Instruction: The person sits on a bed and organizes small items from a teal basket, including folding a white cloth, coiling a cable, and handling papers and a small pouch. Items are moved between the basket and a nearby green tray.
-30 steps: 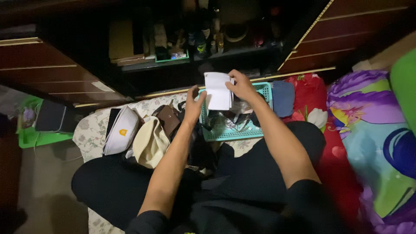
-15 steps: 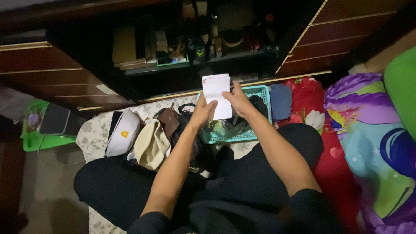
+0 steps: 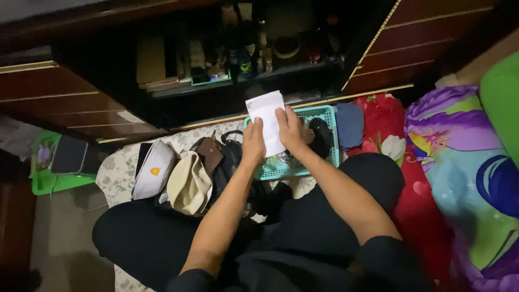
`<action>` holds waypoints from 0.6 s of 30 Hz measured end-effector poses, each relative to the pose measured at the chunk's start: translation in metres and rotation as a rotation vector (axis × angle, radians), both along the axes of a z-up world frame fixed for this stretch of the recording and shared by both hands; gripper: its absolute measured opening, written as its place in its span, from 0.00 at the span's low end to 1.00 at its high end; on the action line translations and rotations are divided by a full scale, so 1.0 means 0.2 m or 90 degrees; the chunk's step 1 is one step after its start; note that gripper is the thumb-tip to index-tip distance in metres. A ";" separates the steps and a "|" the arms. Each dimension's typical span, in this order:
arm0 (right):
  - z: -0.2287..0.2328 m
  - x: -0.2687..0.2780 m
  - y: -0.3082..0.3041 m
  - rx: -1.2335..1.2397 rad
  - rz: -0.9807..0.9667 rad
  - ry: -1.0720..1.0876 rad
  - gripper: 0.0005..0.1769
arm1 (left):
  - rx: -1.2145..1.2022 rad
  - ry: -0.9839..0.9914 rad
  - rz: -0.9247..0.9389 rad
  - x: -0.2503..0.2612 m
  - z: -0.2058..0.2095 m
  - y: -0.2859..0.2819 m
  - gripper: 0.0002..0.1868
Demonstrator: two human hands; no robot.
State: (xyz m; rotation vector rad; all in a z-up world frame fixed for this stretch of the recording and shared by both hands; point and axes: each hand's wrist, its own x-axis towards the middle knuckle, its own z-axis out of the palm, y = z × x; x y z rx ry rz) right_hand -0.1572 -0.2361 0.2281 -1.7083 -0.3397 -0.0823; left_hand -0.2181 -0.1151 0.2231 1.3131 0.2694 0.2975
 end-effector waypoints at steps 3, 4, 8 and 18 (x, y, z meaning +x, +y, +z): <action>0.01 -0.01 0.00 0.046 0.019 -0.035 0.25 | -0.080 0.011 -0.004 0.01 0.01 0.01 0.24; 0.02 0.01 0.01 0.068 0.030 -0.020 0.25 | -0.011 -0.006 -0.009 0.02 0.02 0.03 0.26; 0.02 0.01 0.01 0.152 0.111 0.053 0.28 | 0.158 0.010 -0.031 0.02 0.09 0.09 0.31; -0.06 -0.01 0.05 0.041 0.172 0.189 0.33 | -0.063 -0.003 0.091 0.03 0.16 0.08 0.30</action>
